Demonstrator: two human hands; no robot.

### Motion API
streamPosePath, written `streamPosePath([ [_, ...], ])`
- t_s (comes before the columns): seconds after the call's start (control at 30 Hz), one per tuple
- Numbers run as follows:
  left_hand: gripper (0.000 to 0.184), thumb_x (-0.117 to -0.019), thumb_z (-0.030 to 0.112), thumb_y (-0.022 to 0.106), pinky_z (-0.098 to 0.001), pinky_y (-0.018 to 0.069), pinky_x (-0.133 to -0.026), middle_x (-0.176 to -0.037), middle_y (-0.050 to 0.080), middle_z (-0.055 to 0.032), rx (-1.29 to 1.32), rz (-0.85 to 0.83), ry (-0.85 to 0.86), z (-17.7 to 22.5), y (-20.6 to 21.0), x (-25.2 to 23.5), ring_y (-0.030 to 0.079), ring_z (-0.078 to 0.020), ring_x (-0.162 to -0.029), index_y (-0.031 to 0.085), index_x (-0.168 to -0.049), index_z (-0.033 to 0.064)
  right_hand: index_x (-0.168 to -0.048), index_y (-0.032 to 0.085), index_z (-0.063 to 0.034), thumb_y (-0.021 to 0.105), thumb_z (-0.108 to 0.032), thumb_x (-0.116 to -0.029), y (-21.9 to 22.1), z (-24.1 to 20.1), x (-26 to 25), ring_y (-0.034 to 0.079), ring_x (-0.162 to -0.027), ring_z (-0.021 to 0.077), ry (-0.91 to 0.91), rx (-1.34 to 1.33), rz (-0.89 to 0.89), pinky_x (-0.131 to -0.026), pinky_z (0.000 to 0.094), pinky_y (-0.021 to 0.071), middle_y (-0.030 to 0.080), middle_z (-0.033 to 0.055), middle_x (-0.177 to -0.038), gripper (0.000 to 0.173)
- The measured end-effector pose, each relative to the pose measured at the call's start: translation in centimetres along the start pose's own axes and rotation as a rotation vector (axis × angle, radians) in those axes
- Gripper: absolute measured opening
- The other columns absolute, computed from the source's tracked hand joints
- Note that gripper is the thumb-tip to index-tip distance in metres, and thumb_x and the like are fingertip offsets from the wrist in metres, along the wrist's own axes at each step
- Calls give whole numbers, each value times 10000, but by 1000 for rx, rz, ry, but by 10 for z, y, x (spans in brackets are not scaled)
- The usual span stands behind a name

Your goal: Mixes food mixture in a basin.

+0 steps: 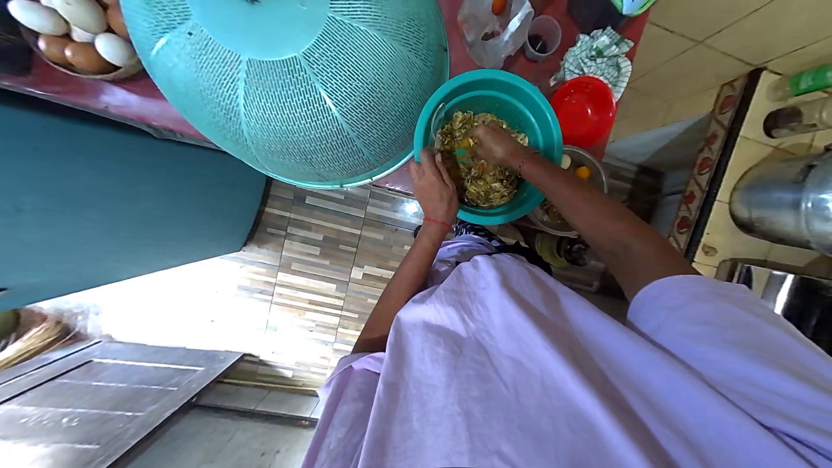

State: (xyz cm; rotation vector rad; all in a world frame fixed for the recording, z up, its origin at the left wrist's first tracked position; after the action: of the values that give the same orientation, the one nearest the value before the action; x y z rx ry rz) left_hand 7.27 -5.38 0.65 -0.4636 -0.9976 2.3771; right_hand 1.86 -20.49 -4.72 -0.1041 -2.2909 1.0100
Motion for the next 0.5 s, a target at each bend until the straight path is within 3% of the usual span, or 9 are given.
streamPosePath([
  [0.1, 283, -1079, 131, 434, -469, 536, -803, -988, 645, -252, 1, 6, 7, 0, -1, 0, 642, -401, -925, 609, -1207, -52, -1314, 645, -15, 602, -260, -1048, -2, -4, 5, 661, -1152, 402, -20, -69, -44, -1035, 577, 486, 681, 240, -1233, 364],
  [0.17, 285, -1079, 130, 435, -474, 535, -810, -994, 651, -252, 4, 11, 15, 1, -1, 0, 643, -400, -926, 609, -1210, -54, -1434, 565, -60, 507, -125, -1060, -3, -3, 9, 594, -1277, 403, 13, -131, -114, -1084, 596, 443, 614, 235, -1379, 384],
  [0.23, 290, -1079, 131, 435, -489, 535, -816, -996, 653, -256, 0, 3, 12, 1, -1, 0, 646, -410, -932, 609, -1209, -61, -1439, 574, -66, 481, 25, -1003, -7, -3, 14, 542, -1355, 393, -9, -129, -109, -1133, 580, 406, 584, 217, -1440, 455],
  [0.37, 297, -1079, 133, 431, -501, 537, -818, -1004, 652, -267, -1, -12, 6, 1, -2, 0, 648, -426, -945, 609, -1212, -64, -1294, 669, 14, 530, 65, -949, -16, -2, 16, 606, -1245, 433, -60, -53, -23, -1082, 578, 446, 663, 273, -1269, 375],
  [0.5, 301, -1081, 138, 431, -497, 537, -821, -1020, 649, -268, -9, -7, 7, 1, -2, 0, 648, -423, -949, 608, -1221, -62, -1270, 668, 54, 542, 44, -951, -15, 0, 19, 618, -1213, 450, -23, 29, 1, -1052, 572, 464, 674, 288, -1219, 343],
])
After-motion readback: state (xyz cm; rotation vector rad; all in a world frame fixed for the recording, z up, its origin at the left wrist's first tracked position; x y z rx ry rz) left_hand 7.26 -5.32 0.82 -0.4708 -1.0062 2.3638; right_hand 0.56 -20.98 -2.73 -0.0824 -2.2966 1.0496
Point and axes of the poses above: each hand's wrist, its own x-axis away from the middle knuckle, its own y-axis out of the palm, z = x × y, the point moved 9 cm from there along -x, towards the middle knuckle
